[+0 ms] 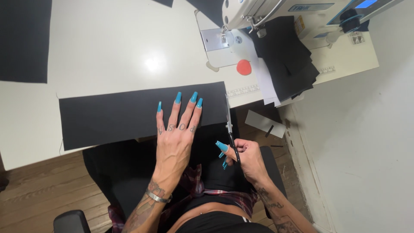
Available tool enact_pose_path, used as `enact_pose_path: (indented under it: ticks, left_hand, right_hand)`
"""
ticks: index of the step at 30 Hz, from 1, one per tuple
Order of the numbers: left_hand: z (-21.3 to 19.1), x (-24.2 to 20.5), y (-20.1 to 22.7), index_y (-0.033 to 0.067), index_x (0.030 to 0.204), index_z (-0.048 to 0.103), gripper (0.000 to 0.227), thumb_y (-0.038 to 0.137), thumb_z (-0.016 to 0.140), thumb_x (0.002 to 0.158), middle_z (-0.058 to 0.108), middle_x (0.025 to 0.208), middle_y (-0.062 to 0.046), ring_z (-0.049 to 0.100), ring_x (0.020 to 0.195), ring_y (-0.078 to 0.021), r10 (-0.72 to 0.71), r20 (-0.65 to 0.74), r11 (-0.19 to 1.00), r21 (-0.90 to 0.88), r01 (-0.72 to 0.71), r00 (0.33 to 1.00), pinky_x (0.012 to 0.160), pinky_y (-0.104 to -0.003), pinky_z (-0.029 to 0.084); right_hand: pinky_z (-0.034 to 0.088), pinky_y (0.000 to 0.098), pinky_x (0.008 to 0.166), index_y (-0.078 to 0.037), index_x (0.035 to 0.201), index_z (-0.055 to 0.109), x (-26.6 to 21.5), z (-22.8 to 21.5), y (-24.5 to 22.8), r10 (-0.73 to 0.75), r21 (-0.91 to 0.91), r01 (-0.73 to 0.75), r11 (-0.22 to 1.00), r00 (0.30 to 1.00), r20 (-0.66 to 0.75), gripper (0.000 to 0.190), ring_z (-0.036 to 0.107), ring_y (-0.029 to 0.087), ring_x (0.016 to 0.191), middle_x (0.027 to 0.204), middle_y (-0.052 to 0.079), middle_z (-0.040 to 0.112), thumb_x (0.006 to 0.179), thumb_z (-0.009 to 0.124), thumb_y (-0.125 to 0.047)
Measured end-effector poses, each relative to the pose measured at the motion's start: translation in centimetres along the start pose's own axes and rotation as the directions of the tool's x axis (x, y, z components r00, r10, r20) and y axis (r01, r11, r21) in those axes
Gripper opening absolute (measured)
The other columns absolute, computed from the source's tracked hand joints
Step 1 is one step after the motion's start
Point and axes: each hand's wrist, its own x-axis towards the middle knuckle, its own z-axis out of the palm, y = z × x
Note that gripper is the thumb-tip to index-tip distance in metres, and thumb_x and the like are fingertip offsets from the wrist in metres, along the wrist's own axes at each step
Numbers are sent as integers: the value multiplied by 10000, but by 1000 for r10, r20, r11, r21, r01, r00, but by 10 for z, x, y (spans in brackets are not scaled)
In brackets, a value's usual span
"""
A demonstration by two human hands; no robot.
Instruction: Measuring and cutting strips of black leather using a ruler and scissors
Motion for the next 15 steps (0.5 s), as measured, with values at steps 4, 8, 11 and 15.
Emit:
enact_pose_path:
  ticks: [4, 8, 11, 15]
  left_hand:
    - [-4, 0, 1, 176, 1269, 446, 472, 89, 529, 812, 420, 1335, 11, 400, 1211, -255, -6, 24, 1000, -15, 6, 1000, 951, -522, 332]
    - [-5, 2, 1, 179, 1263, 459, 455, 65, 529, 827, 426, 1331, 9, 403, 1212, -253, 11, 11, 1000, 7, -11, 1000, 954, -510, 332]
    - [-1, 0, 0, 192, 1272, 451, 451, 71, 519, 843, 420, 1338, 25, 389, 1225, -241, 9, 11, 1000, 0, -9, 1000, 966, -509, 317]
    - [-2, -4, 0, 185, 1279, 441, 476, 72, 530, 826, 407, 1346, 27, 377, 1231, -247, 9, 41, 1000, -16, -8, 999, 967, -518, 309]
  right_hand:
    - [335, 162, 419, 3, 576, 605, 4, 3, -1, -18, -9, 18, 1000, 1000, -16, 262, 525, 119, 377, 406, 109, 562, 684, 730, -200]
    - [330, 155, 404, 9, 573, 596, 4, 3, -1, -11, 16, 11, 1000, 999, -31, 247, 516, 115, 362, 407, 111, 551, 679, 730, -168]
    - [317, 149, 403, 14, 570, 591, 2, 4, -4, -5, 18, 6, 1000, 1000, -29, 267, 508, 112, 360, 405, 111, 550, 684, 739, -177]
    - [294, 144, 400, -1, 553, 588, 0, 8, -22, -25, -30, 25, 999, 1000, -14, 286, 501, 99, 363, 397, 103, 548, 687, 727, -212]
